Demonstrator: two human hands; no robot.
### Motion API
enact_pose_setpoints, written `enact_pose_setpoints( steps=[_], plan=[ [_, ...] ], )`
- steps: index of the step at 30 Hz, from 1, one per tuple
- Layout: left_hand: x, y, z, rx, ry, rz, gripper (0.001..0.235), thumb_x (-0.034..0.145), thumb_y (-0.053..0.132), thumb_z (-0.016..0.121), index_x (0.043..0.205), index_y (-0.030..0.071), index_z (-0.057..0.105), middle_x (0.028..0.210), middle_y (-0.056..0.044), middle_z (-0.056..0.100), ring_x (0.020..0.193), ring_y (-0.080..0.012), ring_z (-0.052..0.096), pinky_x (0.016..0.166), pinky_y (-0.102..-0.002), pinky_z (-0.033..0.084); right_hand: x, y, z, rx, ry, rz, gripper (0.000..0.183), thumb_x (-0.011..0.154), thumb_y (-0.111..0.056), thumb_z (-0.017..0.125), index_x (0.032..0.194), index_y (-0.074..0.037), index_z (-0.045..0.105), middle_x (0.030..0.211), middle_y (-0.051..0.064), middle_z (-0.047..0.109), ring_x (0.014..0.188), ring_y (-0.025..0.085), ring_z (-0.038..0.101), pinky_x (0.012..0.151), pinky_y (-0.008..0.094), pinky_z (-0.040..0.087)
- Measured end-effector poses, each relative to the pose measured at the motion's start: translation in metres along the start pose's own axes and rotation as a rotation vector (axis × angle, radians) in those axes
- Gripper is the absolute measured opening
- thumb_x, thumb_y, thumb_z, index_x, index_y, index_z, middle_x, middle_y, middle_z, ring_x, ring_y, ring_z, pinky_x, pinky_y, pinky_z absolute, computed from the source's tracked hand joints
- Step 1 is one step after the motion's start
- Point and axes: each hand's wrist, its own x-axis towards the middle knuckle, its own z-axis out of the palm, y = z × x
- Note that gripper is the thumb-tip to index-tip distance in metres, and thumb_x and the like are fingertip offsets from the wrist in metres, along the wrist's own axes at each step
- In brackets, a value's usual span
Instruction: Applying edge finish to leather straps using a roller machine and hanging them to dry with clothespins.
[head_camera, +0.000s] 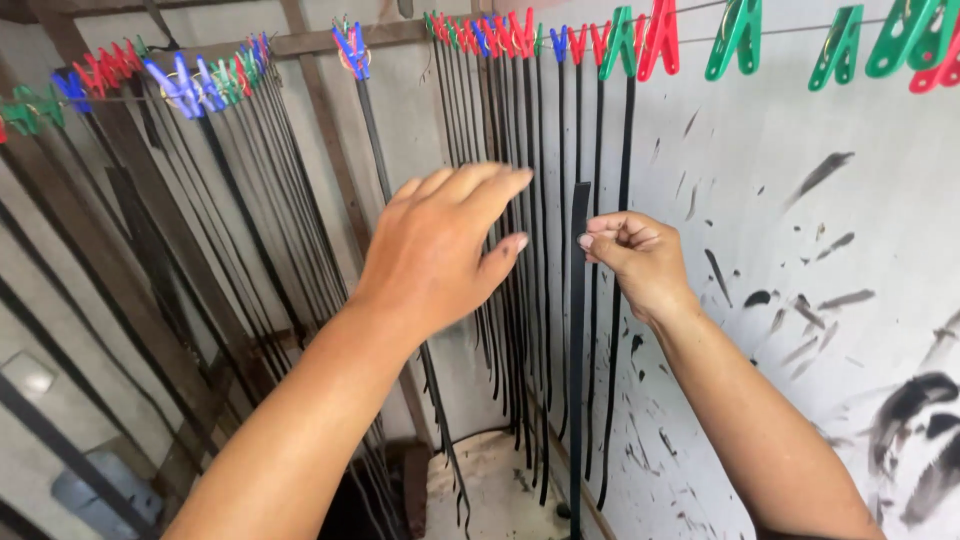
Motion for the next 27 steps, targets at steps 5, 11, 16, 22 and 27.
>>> enact_pose_setpoints(
  steps=[5,11,16,22,27],
  plan=[
    [0.072,-0.003,0.045,-0.004,0.117,0.019,0.058,0.086,0.026,0.078,0.138,0.013,0.056,0.135,-0.005,0.064,0.116,-0.0295,0.062,0.094,-0.049,0.049,0.025,0.013,-0.013,0.036,0.001,-0.088,0.013,0.087,0.003,0.077,0.099,-0.002,0.075,0.077,0.006,0.07,0.07,0.012,0.066,0.072,0.024,0.062],
    [0.132,0.0,0.085,-0.041,0.305,-0.056,0.06,0.086,0.03,0.082,0.133,0.012,0.05,0.131,-0.006,0.057,0.12,-0.0307,0.06,0.091,-0.049,0.051,0.047,0.023,-0.02,0.007,-0.024,-0.12,0.014,0.087,0.002,0.077,0.099,-0.003,0.076,0.075,0.004,0.07,0.068,0.01,0.064,0.072,0.023,0.061],
    [0.16,-0.004,0.107,-0.001,0.379,-0.109,0.086,0.075,0.061,0.095,0.125,0.01,0.046,0.115,-0.006,0.061,0.098,-0.025,0.066,0.079,-0.044,0.056,0.065,0.035,-0.024,-0.009,-0.01,-0.122,0.015,0.086,0.002,0.078,0.099,-0.004,0.077,0.081,0.004,0.072,0.071,0.009,0.064,0.074,0.021,0.06],
    [0.163,-0.012,0.106,-0.051,0.349,-0.097,0.052,0.076,0.015,0.083,0.118,0.011,0.052,0.113,-0.01,0.057,0.088,-0.0353,0.066,0.067,-0.049,0.056,0.082,0.041,-0.026,0.013,-0.005,-0.149,0.015,0.086,0.002,0.079,0.099,-0.005,0.076,0.076,0.004,0.07,0.068,0.008,0.063,0.07,0.02,0.057],
    [0.16,-0.034,0.101,-0.147,0.314,-0.069,0.058,0.078,0.0,0.07,0.133,0.012,0.059,0.116,-0.008,0.052,0.101,-0.0299,0.063,0.07,-0.045,0.057,0.095,0.044,-0.024,0.058,0.002,-0.15,0.016,0.087,0.005,0.077,0.1,-0.003,0.075,0.084,0.006,0.073,0.073,0.009,0.066,0.075,0.021,0.059]
  ],
)
